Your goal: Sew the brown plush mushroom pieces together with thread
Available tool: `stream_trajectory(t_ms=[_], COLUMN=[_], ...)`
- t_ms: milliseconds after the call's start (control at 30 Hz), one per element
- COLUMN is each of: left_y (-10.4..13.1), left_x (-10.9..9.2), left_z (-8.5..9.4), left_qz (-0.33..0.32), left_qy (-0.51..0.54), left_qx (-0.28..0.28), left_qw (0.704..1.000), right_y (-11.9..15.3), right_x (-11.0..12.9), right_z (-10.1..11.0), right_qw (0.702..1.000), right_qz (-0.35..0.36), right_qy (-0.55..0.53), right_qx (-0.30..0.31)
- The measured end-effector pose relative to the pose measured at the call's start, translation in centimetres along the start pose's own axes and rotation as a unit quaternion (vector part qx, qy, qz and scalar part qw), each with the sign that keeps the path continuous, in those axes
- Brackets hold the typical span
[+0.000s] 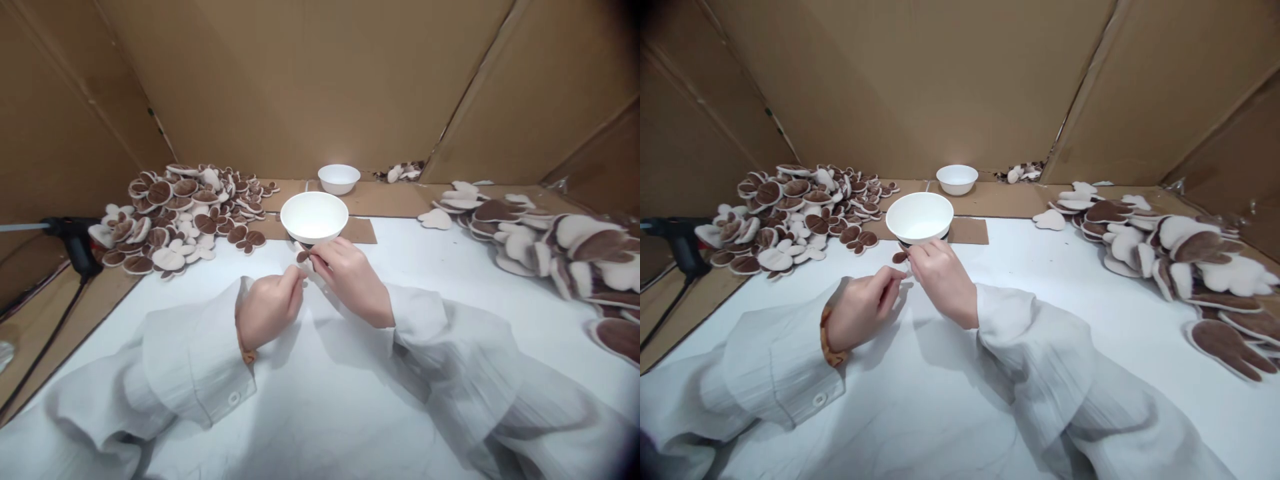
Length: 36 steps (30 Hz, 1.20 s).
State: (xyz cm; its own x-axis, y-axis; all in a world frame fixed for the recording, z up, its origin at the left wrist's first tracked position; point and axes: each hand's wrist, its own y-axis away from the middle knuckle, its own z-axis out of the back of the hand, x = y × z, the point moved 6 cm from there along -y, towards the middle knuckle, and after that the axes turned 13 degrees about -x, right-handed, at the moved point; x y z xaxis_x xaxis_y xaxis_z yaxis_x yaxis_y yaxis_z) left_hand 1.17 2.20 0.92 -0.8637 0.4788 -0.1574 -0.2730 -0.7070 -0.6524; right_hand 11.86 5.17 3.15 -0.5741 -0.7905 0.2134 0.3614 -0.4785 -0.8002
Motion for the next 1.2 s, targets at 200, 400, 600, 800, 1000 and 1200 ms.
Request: stream_trajectory(t_ms=[200,400,600,800,1000,1200], left_y=[-0.6,-2.6,-3.3,-2.7,-3.3,-3.2], left_x=[-1.2,0.5,2.7,3.3,3.2,2.5], left_z=[1.4,1.4,0.0,-1.1,-0.1,1.8], left_qz=[-0.176,-0.1,0.121,0.281,0.263,0.208], left_qy=[-0.125,-0.059,0.178,0.398,0.375,0.283], left_qx=[-0.083,-0.02,0.132,0.225,0.141,0.029], left_qw=[0.973,0.993,0.968,0.844,0.878,0.936], right_y=[0.4,0.7,1.3,1.3,0.5,0.8], right_x=[0.3,2.0,2.2,1.8,-0.8,-1.1], right_z=[-0.8,-0.9,-0.2,0.6,0.4,-0.9], right_qw=[0.996,0.977,0.952,0.956,0.993,0.841], right_qz=[0.058,0.194,0.301,0.292,-0.07,-0.384], right_qy=[0.042,0.054,0.047,0.022,-0.097,-0.369], right_qx=[0.058,0.074,0.023,-0.018,0.018,0.092])
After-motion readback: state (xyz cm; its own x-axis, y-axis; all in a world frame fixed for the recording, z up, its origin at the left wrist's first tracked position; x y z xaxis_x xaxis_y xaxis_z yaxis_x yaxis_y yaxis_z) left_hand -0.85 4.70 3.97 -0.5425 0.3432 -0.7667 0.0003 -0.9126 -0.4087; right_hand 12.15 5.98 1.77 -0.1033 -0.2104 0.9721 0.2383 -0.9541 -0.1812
